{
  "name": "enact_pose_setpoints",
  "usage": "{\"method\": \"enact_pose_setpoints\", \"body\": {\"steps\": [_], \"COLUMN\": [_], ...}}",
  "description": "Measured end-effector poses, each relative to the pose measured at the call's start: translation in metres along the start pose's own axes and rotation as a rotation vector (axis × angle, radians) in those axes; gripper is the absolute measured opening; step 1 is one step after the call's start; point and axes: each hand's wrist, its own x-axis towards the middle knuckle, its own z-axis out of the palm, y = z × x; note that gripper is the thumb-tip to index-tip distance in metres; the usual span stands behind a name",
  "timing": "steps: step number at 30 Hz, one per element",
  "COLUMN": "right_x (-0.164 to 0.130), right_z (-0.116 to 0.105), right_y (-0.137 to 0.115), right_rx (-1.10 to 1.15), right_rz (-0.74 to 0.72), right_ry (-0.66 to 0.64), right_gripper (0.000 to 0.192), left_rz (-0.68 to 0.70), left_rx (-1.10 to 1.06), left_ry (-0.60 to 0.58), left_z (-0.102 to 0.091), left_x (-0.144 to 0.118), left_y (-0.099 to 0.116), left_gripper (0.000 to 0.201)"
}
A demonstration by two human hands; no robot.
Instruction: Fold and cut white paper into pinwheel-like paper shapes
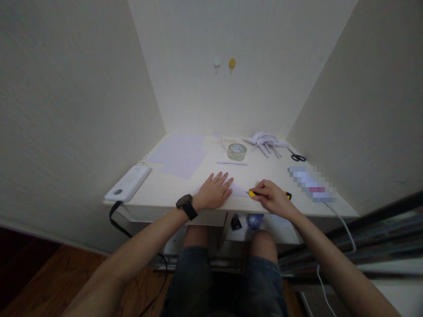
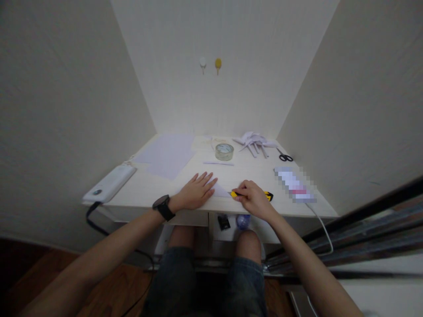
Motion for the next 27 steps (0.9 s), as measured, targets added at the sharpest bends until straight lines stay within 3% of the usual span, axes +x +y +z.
{"method": "enact_pose_setpoints", "body": {"steps": [15,20,27], "right_x": [0.013,0.012,0.006], "right_z": [-0.009,-0.017,-0.026], "right_y": [0.010,0.012,0.022], "right_rx": [0.033,0.092,0.096], "right_rz": [0.002,-0.029,0.047], "right_ry": [-0.094,-0.180,-0.165], "right_gripper": [0.024,0.025,0.023], "left_rz": [-0.007,-0.011,-0.015], "left_rx": [-0.005,-0.021,-0.026], "left_ry": [-0.003,-0.027,0.018], "left_z": [-0.002,-0.002,0.004], "left_x": [0.000,0.001,0.000], "left_y": [0.001,0.001,-0.001], "left_gripper": [0.054,0.054,0.055]}}
